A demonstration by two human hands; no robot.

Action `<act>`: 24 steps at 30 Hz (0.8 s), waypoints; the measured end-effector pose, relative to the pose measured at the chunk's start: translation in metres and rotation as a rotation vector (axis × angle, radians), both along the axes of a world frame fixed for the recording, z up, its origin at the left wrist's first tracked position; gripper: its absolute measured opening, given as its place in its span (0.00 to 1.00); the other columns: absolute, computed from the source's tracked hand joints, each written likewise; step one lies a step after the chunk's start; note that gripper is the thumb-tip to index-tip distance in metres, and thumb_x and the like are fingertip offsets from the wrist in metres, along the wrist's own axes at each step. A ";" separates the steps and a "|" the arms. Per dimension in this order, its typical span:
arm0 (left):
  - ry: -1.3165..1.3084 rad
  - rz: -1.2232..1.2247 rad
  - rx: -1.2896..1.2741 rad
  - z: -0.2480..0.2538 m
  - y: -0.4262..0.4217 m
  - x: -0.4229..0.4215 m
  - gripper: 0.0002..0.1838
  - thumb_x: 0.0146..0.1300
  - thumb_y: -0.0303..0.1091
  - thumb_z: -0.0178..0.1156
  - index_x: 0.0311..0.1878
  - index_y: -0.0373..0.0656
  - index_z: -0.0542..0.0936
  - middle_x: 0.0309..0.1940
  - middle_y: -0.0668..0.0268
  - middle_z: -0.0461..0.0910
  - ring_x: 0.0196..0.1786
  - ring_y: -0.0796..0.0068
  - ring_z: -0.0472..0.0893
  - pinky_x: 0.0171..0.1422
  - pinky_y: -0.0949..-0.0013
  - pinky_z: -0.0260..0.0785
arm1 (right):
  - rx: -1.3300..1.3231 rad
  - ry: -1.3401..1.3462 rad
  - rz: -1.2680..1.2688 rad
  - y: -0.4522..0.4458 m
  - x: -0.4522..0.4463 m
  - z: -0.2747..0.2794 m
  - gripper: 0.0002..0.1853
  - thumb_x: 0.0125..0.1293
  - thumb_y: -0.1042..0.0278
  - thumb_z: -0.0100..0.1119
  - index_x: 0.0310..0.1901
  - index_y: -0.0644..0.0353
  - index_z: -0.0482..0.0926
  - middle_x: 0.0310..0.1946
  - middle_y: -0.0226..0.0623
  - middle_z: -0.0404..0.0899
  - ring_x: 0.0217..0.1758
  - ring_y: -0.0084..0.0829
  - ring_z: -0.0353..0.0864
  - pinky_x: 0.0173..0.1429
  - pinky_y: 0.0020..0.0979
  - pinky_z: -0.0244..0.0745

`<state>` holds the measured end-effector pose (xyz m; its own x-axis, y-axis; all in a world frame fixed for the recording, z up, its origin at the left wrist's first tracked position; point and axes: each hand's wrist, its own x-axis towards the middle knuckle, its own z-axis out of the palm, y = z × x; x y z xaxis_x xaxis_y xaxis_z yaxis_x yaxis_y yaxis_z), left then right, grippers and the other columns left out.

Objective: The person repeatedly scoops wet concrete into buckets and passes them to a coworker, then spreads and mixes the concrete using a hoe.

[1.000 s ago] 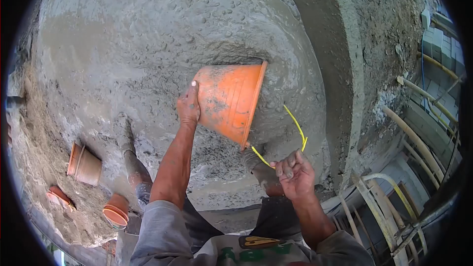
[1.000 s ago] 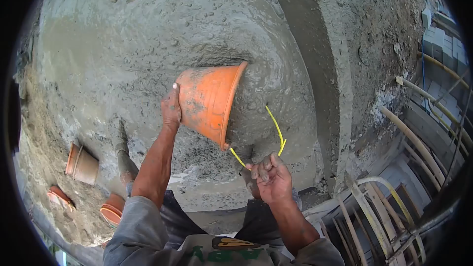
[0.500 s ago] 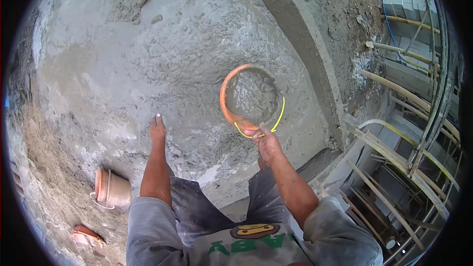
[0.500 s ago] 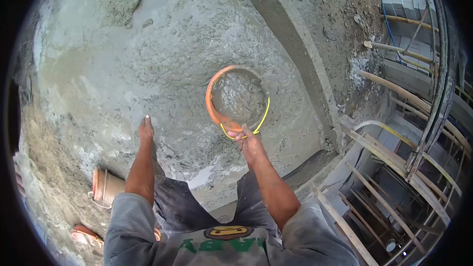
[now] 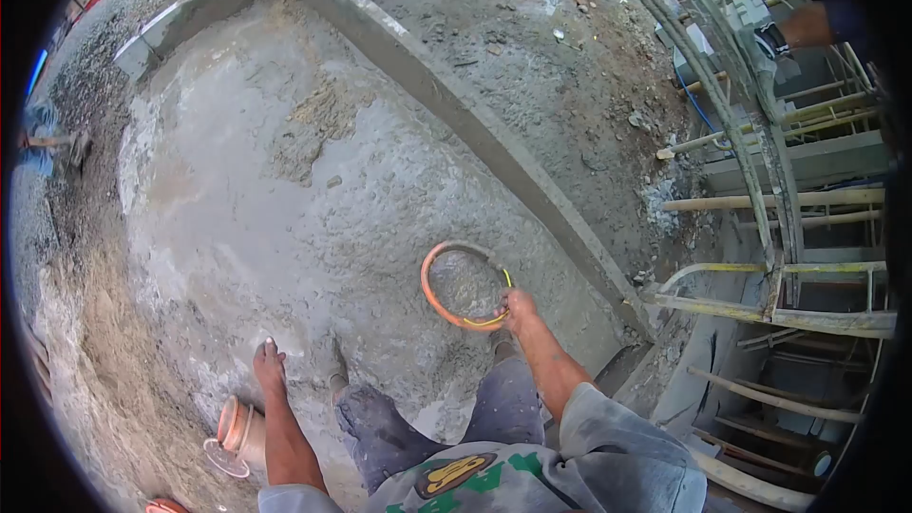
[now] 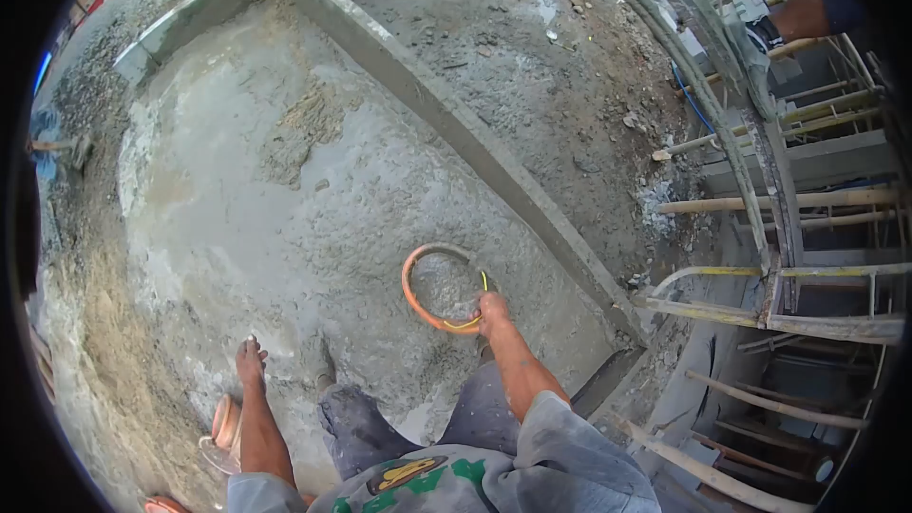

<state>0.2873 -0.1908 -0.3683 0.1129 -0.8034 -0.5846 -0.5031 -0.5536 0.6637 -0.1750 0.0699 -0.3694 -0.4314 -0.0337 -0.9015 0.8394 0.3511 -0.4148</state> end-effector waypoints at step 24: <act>-0.255 0.351 -0.201 0.169 0.232 -0.018 0.22 0.60 0.51 0.51 0.40 0.39 0.81 0.28 0.51 0.81 0.35 0.58 0.82 0.42 0.62 0.70 | -0.418 1.286 0.433 0.126 -0.377 0.639 0.18 0.65 0.58 0.50 0.50 0.61 0.75 0.35 0.36 0.74 0.30 0.24 0.70 0.30 0.23 0.62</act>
<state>0.2693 0.0407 -0.1996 0.5171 -0.7856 -0.3397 -0.4699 -0.5923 0.6545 -0.5525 0.1959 0.2701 -0.8176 -0.5344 0.2146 -0.3374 0.1425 -0.9305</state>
